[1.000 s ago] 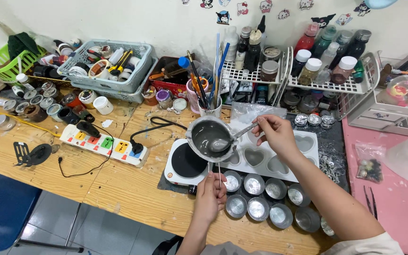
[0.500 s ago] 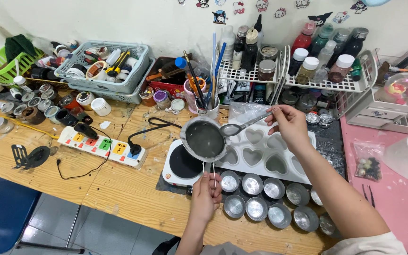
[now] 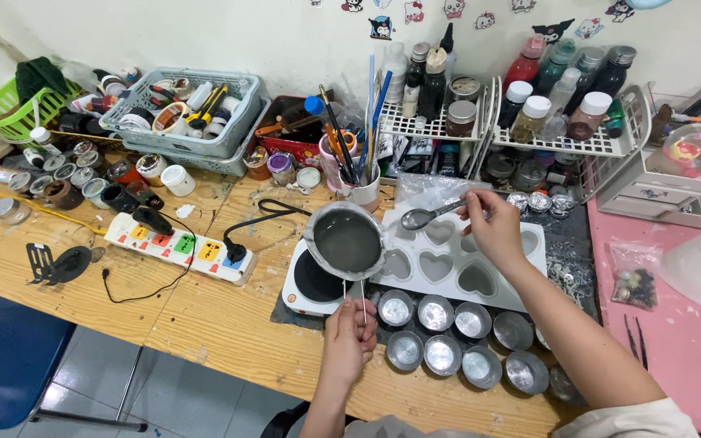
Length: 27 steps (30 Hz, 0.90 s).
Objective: Pouring melted wax from a small pot into individual candle molds using a spoon.
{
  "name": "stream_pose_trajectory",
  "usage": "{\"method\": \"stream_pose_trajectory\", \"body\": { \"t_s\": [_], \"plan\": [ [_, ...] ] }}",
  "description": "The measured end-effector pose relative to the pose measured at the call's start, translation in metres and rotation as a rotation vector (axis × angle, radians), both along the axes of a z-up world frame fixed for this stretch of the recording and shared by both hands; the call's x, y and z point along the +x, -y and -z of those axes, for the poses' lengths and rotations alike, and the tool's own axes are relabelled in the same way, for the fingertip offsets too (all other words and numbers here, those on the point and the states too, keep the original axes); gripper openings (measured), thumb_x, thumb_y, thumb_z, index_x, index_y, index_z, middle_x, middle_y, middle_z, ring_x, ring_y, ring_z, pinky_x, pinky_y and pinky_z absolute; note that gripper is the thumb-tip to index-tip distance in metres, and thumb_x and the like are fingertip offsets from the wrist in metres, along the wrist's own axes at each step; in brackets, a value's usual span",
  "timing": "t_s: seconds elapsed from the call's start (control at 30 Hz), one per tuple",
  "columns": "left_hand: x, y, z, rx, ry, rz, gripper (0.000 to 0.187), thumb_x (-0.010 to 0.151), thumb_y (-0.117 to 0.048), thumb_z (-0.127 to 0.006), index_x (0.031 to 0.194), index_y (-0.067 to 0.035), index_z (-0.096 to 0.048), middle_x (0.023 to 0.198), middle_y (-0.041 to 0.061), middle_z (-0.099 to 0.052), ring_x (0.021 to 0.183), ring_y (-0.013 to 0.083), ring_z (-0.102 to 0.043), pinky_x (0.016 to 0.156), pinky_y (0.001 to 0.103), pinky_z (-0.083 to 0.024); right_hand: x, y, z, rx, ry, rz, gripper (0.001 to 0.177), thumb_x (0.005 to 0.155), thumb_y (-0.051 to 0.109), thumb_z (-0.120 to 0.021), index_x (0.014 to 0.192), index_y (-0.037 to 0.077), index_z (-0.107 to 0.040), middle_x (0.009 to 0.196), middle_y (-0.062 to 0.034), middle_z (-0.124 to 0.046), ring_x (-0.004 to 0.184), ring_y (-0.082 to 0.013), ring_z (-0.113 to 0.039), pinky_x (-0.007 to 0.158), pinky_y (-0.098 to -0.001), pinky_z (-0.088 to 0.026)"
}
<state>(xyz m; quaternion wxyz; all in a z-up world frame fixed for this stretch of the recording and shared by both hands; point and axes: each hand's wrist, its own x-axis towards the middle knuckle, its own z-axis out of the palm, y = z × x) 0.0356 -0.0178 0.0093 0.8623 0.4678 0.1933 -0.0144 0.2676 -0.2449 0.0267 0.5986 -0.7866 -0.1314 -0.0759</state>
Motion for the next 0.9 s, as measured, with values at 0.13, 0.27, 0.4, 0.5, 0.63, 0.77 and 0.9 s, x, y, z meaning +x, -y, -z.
{"method": "stream_pose_trajectory", "body": {
  "t_s": [0.13,0.27,0.4,0.5,0.63,0.77,0.9],
  "plan": [
    [-0.001,0.000,-0.002,0.023,0.013,-0.001,0.044,0.109,-0.037,-0.032,0.098,-0.001,-0.055,0.058,0.002,-0.039,0.042,0.0081,-0.029,0.037,0.025,-0.018,-0.020,-0.006,-0.014,-0.083,0.144,-0.049,0.020,0.105,0.012,-0.058,0.110,-0.003,-0.071,0.091,-0.0107,-0.075,0.079,-0.0132,-0.074,0.054,-0.0286,-0.062],
    [-0.001,0.000,-0.004,0.029,0.008,0.001,0.044,0.109,-0.038,-0.032,0.098,-0.001,-0.055,0.058,0.001,-0.039,0.043,0.0081,-0.030,0.037,0.025,-0.018,-0.027,-0.007,-0.016,-0.121,0.325,-0.116,0.020,0.102,0.008,-0.060,0.113,-0.004,-0.070,0.098,-0.0127,-0.074,0.080,-0.0145,-0.073,0.055,-0.0282,-0.061],
    [0.000,0.001,0.001,0.023,-0.002,0.003,0.041,0.108,-0.036,-0.032,0.098,-0.002,-0.055,0.058,0.001,-0.039,0.043,0.0084,-0.030,0.037,0.026,-0.017,-0.025,-0.005,-0.019,0.065,0.126,-0.019,0.020,0.107,0.010,-0.057,0.113,-0.005,-0.068,0.092,-0.0137,-0.074,0.077,-0.0140,-0.072,0.058,-0.0277,-0.062],
    [0.001,0.001,0.006,0.021,0.007,0.010,0.042,0.108,-0.036,-0.033,0.098,-0.002,-0.054,0.059,0.001,-0.039,0.043,0.0080,-0.030,0.038,0.025,-0.017,-0.031,-0.008,-0.027,0.288,0.098,-0.085,0.021,0.110,0.012,-0.055,0.114,-0.005,-0.066,0.093,-0.0131,-0.071,0.080,-0.0122,-0.070,0.059,-0.0270,-0.062],
    [0.002,0.004,0.006,0.018,0.001,0.015,0.042,0.108,-0.037,-0.032,0.099,-0.002,-0.055,0.058,0.001,-0.040,0.043,0.0082,-0.030,0.038,0.026,-0.018,-0.057,-0.023,-0.050,0.290,0.101,-0.155,0.020,0.108,0.012,-0.056,0.114,-0.004,-0.067,0.092,-0.0109,-0.071,0.079,-0.0117,-0.068,0.058,-0.0266,-0.061],
    [0.002,0.006,0.009,0.019,-0.004,0.014,0.042,0.108,-0.036,-0.032,0.099,-0.002,-0.056,0.058,0.002,-0.041,0.043,0.0086,-0.031,0.038,0.026,-0.019,-0.072,-0.035,-0.060,0.033,0.257,-0.272,0.022,0.104,0.011,-0.056,0.111,-0.004,-0.070,0.098,-0.0085,-0.073,0.080,-0.0116,-0.072,0.056,-0.0255,-0.060],
    [0.003,0.008,0.011,0.021,0.022,0.009,0.041,0.109,-0.033,-0.031,0.099,-0.001,-0.056,0.059,0.002,-0.042,0.043,0.0085,-0.032,0.038,0.026,-0.021,-0.079,-0.044,-0.058,0.014,0.058,-0.273,0.022,0.103,0.014,-0.059,0.109,-0.003,-0.072,0.089,-0.0071,-0.075,0.072,-0.0116,-0.071,0.052,-0.0260,-0.058]
  ]
}}
